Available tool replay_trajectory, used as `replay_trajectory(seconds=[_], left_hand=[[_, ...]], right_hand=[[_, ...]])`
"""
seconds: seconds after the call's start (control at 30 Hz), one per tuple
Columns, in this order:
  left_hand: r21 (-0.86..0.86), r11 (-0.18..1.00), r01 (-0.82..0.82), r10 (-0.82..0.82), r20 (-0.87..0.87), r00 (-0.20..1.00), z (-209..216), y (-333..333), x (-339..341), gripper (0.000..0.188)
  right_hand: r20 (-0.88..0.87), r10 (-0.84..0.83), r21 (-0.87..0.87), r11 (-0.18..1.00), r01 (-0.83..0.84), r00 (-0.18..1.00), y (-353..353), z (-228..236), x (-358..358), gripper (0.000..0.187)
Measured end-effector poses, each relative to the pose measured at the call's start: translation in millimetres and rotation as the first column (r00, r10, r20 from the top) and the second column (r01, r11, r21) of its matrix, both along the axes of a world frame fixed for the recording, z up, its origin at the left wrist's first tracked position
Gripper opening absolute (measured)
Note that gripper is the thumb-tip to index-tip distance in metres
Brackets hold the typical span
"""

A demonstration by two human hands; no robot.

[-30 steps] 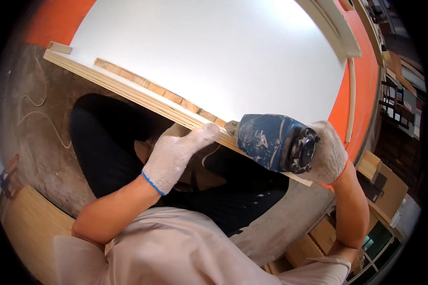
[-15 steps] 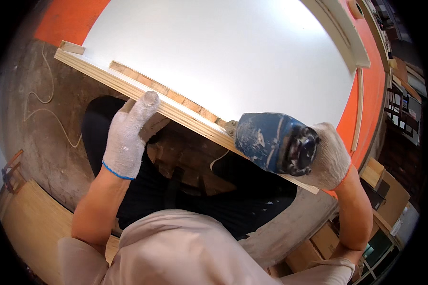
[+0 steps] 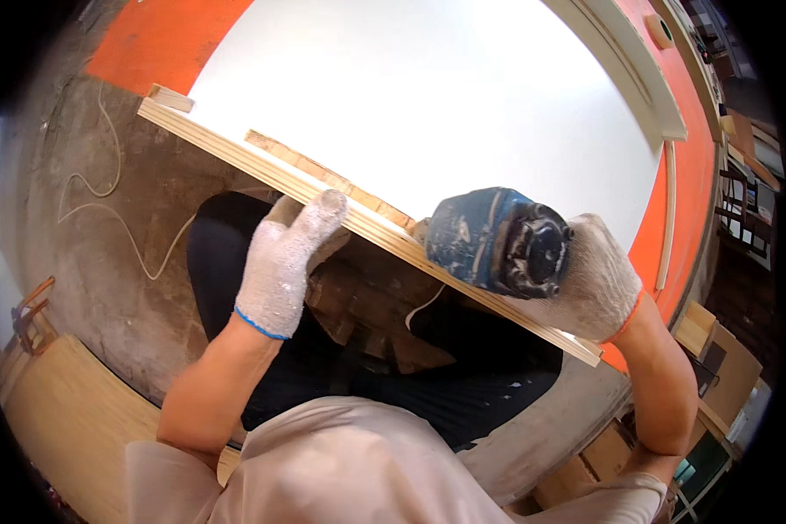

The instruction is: The person sits on the floor and assembles a wooden frame around a white rectangular board. They use a pneumatic nail gun to attach thin wooden strips to the edges of the board, working systematically around the perimeter.

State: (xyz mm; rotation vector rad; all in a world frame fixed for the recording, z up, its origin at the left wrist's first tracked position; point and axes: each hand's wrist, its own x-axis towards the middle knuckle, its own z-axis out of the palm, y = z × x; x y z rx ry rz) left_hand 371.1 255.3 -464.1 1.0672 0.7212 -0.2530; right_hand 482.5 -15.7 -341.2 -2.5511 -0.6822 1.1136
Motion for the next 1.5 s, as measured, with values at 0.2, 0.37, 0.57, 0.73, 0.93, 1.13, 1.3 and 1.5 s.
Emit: replay_trajectory(seconds=[0.2, 0.37, 0.57, 0.73, 0.93, 1.13, 1.3, 1.5], left_hand=[[-0.041, 0.999, 0.002, -0.001, 0.018, 1.0, -2.4, 3.0, -0.8, 0.063], [-0.093, 0.994, 0.05, -0.054, -0.046, 0.997, 7.4, 13.0, 3.8, 0.062], [-0.178, 0.97, -0.167, 0.166, -0.023, 0.986, 4.4, 42.3, 18.5, 0.06], [-0.113, 0.984, -0.136, 0.142, 0.048, 0.989, -8.2, 44.6, 13.8, 0.06], [-0.146, 0.986, -0.086, 0.098, 0.082, 0.992, -12.3, 47.2, 13.8, 0.06], [-0.15, 0.985, -0.084, 0.098, 0.088, 0.991, -13.4, 48.3, 13.0, 0.063], [-0.156, 0.986, -0.067, 0.082, 0.098, 0.992, -19.2, 51.1, 12.7, 0.066], [-0.141, 0.987, -0.075, 0.087, 0.079, 0.993, -22.3, 50.0, 10.9, 0.066]], right_hand=[[0.008, -0.01, 0.014, 1.0, 0.01, 1.0, 23.3, -4.3, 4.3, 0.029], [0.067, 0.009, 0.032, 0.999, -0.011, 0.998, 40.6, 0.1, 13.4, 0.032], [0.019, -0.032, 0.029, 0.999, 0.031, 0.999, 62.9, -7.4, 17.7, 0.039], [0.0, -0.036, 0.025, 0.999, 0.036, 0.999, 81.4, 0.3, 21.2, 0.036], [0.015, -0.051, 0.109, 0.993, 0.049, 0.999, 108.4, -8.8, 29.0, 0.021], [0.014, -0.072, 0.157, 0.985, 0.069, 0.997, 124.9, -6.6, 36.6, 0.024], [-0.022, -0.038, 0.166, 0.985, 0.041, 0.999, 140.5, 2.8, 44.0, 0.027], [0.021, 0.002, 0.216, 0.976, -0.006, 1.0, 157.9, -4.0, 53.4, 0.029]])
